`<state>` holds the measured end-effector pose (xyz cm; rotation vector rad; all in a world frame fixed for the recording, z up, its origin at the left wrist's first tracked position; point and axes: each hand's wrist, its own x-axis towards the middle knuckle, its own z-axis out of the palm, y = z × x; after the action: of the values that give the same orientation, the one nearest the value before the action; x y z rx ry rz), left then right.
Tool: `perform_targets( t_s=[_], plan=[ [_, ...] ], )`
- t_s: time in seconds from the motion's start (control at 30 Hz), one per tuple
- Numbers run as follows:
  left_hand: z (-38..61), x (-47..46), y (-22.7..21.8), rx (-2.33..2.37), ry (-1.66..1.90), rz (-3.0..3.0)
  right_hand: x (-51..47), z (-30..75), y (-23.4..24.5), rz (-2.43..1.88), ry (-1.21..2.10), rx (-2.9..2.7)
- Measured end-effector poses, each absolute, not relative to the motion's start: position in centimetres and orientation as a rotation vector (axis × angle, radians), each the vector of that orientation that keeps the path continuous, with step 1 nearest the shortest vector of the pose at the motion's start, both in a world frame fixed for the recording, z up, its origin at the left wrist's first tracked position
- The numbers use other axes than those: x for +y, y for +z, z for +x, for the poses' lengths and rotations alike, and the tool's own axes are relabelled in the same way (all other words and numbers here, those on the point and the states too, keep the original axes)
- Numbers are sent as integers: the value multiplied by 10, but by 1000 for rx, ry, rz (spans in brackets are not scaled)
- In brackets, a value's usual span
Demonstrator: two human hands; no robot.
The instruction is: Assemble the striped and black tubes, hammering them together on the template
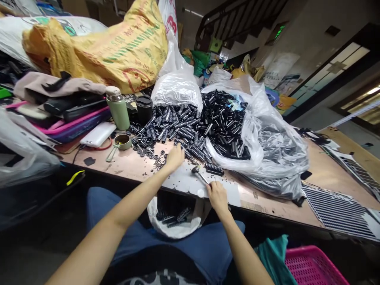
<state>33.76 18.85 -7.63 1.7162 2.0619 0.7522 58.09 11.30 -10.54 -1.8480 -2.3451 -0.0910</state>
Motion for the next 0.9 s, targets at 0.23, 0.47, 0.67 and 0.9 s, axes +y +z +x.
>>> perform_targets(
  t_s=[0.23, 0.47, 0.67, 0.9],
  plan=[
    [328, 261, -84, 2144, 580, 1500, 209, 542, -78, -1444, 169, -2247],
    [317, 222, -91, 1605, 1021, 1126, 360, 509, -62, -1839, 178, -1987],
    [307, 180, -86, 1089, 1139, 583, 395, 491, -59, -2042, 165, -1846],
    [302, 156, -84, 990, 1194, 462, 398, 531, -61, -1974, 72, -1936]
  ],
)
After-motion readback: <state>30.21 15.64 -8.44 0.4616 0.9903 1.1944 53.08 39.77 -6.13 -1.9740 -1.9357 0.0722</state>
